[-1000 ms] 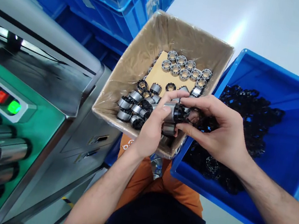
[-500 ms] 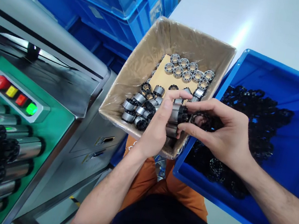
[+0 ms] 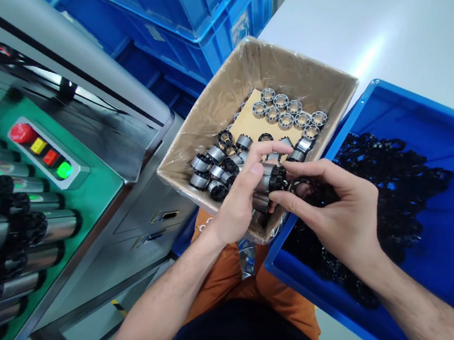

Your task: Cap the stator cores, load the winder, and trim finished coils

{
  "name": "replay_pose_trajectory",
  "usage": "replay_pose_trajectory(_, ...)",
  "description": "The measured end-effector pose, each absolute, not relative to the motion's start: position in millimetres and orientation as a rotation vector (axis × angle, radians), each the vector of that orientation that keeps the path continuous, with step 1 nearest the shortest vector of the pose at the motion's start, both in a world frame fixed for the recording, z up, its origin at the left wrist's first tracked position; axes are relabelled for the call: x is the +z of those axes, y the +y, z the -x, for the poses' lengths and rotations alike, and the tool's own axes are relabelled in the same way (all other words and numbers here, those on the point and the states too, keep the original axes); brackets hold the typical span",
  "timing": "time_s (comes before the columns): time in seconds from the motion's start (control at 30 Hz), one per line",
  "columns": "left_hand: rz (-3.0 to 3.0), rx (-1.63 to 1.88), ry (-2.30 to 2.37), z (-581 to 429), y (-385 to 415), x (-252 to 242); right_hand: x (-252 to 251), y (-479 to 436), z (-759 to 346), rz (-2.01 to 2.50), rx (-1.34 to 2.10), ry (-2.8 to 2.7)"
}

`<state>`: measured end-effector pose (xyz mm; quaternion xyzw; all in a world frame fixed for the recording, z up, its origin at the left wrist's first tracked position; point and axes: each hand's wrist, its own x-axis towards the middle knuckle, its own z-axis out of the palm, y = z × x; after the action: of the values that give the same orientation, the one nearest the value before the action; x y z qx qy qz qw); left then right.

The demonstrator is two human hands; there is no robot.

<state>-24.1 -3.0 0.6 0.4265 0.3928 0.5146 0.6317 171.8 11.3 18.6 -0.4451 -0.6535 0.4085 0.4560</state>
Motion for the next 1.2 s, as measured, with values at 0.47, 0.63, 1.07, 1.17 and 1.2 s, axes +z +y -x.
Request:
replay_pose_trajectory(0.47, -1.034, 1.105, 0.920, 28.1, -11.8, -3.8, 21.4, 18.8, -180.2, 1.022, 1.090, -1.597)
replay_pose_trajectory(0.63, -0.978, 1.126, 0.829, 27.6, -9.4, -1.6, 22.8, 18.6, -180.7, 1.016, 1.092, -1.620)
replay_pose_trajectory(1.07, -1.077, 1.067, 0.861, 28.0, -4.1, -7.1, 24.3, 26.1, -192.1, 0.922, 0.897, -1.800)
replay_pose_trajectory(1.17, -1.048, 1.172, 0.828, 27.8, 2.7, -11.5, 31.4, 23.5, -194.3, 0.904, 0.808, -1.733)
replay_pose_trajectory(1.2, -1.061, 1.178, 0.820, 28.2, 4.1, -12.8, 33.1, 21.5, -193.5, 0.895, 0.809, -1.708)
